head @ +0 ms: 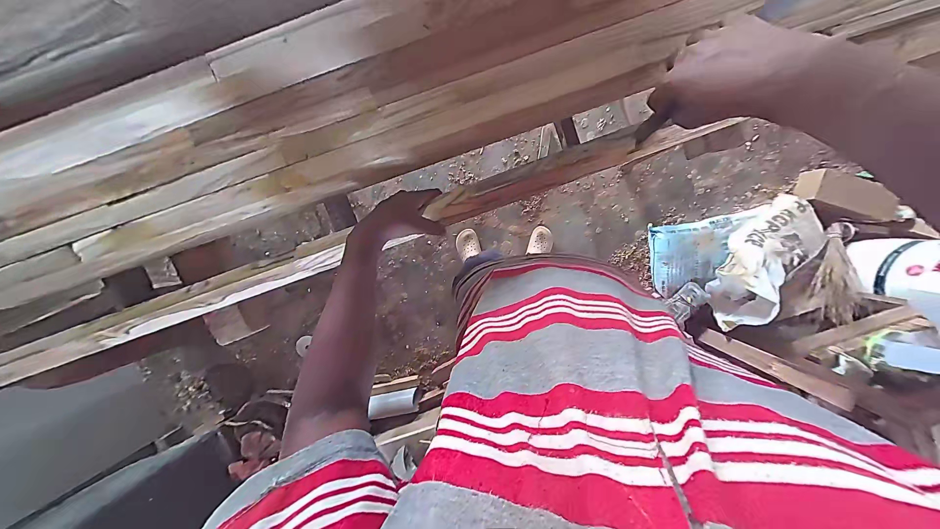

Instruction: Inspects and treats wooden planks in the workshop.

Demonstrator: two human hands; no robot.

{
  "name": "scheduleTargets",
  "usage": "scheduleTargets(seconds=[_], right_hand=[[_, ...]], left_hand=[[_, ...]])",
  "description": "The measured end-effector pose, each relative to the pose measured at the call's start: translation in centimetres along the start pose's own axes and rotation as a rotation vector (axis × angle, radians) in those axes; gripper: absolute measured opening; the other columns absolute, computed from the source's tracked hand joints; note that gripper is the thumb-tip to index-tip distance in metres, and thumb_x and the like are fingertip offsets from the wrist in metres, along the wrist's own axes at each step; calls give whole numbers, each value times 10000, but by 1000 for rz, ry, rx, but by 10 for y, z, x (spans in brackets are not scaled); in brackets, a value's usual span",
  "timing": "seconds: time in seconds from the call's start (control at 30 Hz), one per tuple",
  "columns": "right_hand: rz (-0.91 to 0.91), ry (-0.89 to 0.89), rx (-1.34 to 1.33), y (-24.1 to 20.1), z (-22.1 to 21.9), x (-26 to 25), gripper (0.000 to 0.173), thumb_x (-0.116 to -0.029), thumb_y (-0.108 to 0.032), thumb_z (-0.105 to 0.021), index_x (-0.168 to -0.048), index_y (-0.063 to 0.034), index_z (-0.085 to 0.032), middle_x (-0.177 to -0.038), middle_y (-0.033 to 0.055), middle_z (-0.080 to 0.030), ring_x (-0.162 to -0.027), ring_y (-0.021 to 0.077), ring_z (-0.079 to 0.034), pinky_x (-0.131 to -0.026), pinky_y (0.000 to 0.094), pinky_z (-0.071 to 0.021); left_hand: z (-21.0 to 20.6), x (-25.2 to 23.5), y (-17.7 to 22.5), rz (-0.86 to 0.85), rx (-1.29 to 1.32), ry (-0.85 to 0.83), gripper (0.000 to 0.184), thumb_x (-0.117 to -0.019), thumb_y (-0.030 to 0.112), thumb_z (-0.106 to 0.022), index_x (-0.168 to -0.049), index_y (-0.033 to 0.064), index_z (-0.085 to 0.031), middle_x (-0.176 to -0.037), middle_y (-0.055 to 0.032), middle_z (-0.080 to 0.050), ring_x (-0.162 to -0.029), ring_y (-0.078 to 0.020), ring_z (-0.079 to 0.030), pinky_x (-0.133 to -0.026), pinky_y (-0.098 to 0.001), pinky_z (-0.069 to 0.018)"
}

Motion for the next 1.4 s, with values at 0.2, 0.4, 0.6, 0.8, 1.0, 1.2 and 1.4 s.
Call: scheduleTargets(seconds=[0.2, 0.4, 0.6, 0.8, 1.0, 1.2, 1.4], right_hand=[[-229, -67, -934, 34, -66, 59, 234, -1000, -2, -596, -1205, -43, -701, -1064, 215, -705, -965, 355, -662, -885, 596, -490], [-420, 396, -1610, -79, -131, 62, 520, -943, -9, -634, -1449, -50, -523, -1253, 189, -655, -1062, 274, -668, -896, 466, -562], [-767, 890, -1315, -146, -97, 28, 585, -890, -158, -813, -1424, -64, -594, -1294, 234, -614, -1051, 335, -677, -818, 472, -600], [-1000, 797, -1093, -180, -95, 2, 627, -876, -235, -827, -1455, -145, -602, -1301, 236, -608, -971, 390, -684, -741, 542, -584], [-1008, 521, -1079, -202, -85, 33, 577, -898, -221, -795, -1444, -165, -616, -1282, 228, -627, -999, 397, -687, -791, 557, -579], [-605, 508, -776, -114, -24, 32, 463, -898, -86, -659, -1344, -206, -686, -1300, 221, -637, -1190, 432, -612, -936, 643, -500], [-42, 254, -276, -84, 24, -29, 342, -881, -140, -745, -1212, -222, -729, -1218, 205, -648, -1180, 459, -576, -967, 671, -408]], left_hand=[[-2, -1, 4, 5, -81, -30, 561, -873, 311, -836, -1349, 115, -611, -1113, -252, -695, -1056, -459, -665, -902, -731, -473], [-6, -4, -2, -8, -116, -42, 587, -872, 396, -823, -1334, 107, -604, -1051, -243, -701, -1005, -453, -674, -859, -709, -493], [-3, -16, -2, -117, 2, -173, 550, -881, 313, -827, -1332, 90, -605, -1090, -188, -704, -989, -334, -689, -899, -585, -530], [-1, -13, 5, -99, 41, -226, 601, -897, 271, -814, -1411, 89, -560, -1126, -197, -693, -966, -311, -693, -884, -539, -553], [-2, -13, 5, -128, 3, -198, 521, -907, 299, -804, -1348, 113, -597, -1091, -198, -698, -990, -353, -683, -883, -602, -525], [-3, -7, 0, -117, 6, -77, 472, -878, 362, -818, -1270, 168, -639, -1001, -158, -713, -935, -348, -691, -838, -634, -538], [-6, -8, -1, -122, -79, 7, 509, -868, 412, -819, -1272, 163, -632, -972, -183, -707, -921, -404, -687, -784, -684, -523]])
Point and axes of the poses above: each hand's wrist, its own x-axis away from the middle knuckle, its own z-axis out of the back of the hand, y = z × x, the point moved 9 cm from there along -x, towards the middle knuckle
